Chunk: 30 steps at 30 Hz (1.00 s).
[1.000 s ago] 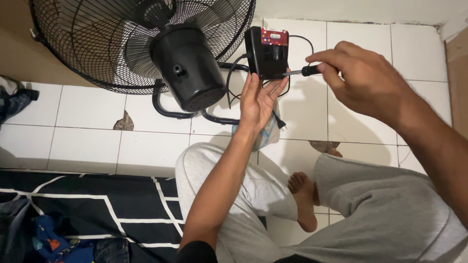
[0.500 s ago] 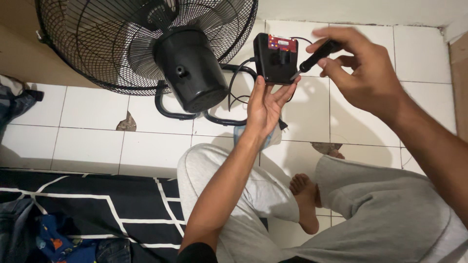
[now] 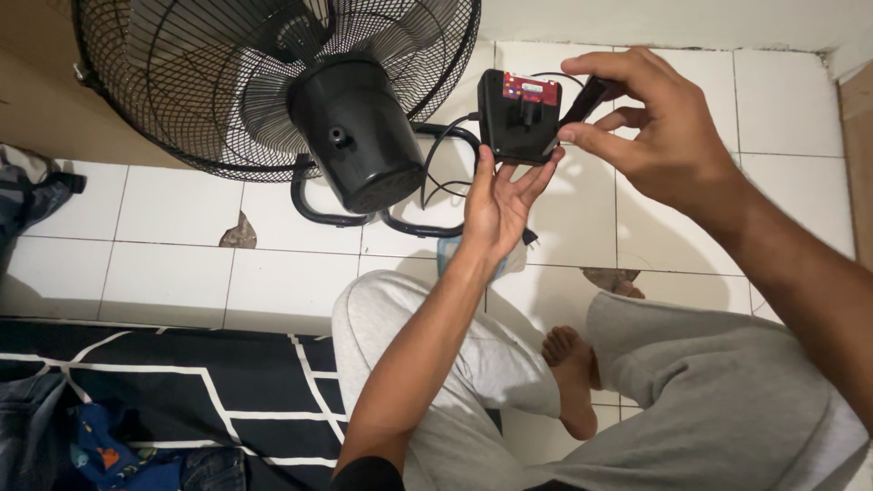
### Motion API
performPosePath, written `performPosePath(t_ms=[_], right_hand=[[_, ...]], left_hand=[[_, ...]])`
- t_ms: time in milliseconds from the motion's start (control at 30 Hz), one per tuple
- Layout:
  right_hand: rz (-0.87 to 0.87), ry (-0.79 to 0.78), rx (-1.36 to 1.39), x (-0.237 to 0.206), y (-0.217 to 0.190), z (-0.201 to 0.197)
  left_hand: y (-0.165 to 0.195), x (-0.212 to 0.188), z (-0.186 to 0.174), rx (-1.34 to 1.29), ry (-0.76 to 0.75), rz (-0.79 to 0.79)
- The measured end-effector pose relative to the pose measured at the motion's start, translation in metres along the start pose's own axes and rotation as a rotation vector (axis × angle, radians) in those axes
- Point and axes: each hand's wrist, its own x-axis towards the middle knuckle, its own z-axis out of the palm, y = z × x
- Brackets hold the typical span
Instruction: The person carries a standing electric fan to a spot on the floor and sits down. They use a screwdriver to unscrew the fan's control housing, remove and handle the speed control switch and wiring, then reassemble the components and set the screwdriver aside.
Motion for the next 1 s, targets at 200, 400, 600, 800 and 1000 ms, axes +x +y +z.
performPosePath(t_ms=[200, 400, 600, 800, 1000], right_hand=[[0.031, 0.044, 0.222, -0.006, 0.007, -0.002], [-0.086, 0.06, 0.281, -0.011, 0.011, 0.013], [-0.15, 0.083, 0.016, -0.009, 0.005, 0.02], [-0.244, 0.063, -0.092, -0.007, -0.007, 0.02], [-0.273, 0.05, -0.031, -0.013, 0.009, 0.015]], left_hand=[[0.001, -0.001, 0.002, 0.027, -0.031, -0.028], [0.0, -0.005, 0.005, 0.03, -0.066, -0.066], [-0.001, -0.004, 0.003, 0.055, -0.048, -0.063], [-0.003, -0.004, -0.001, 0.047, -0.051, -0.057], [-0.003, -0.004, -0.008, 0.032, -0.081, -0.047]])
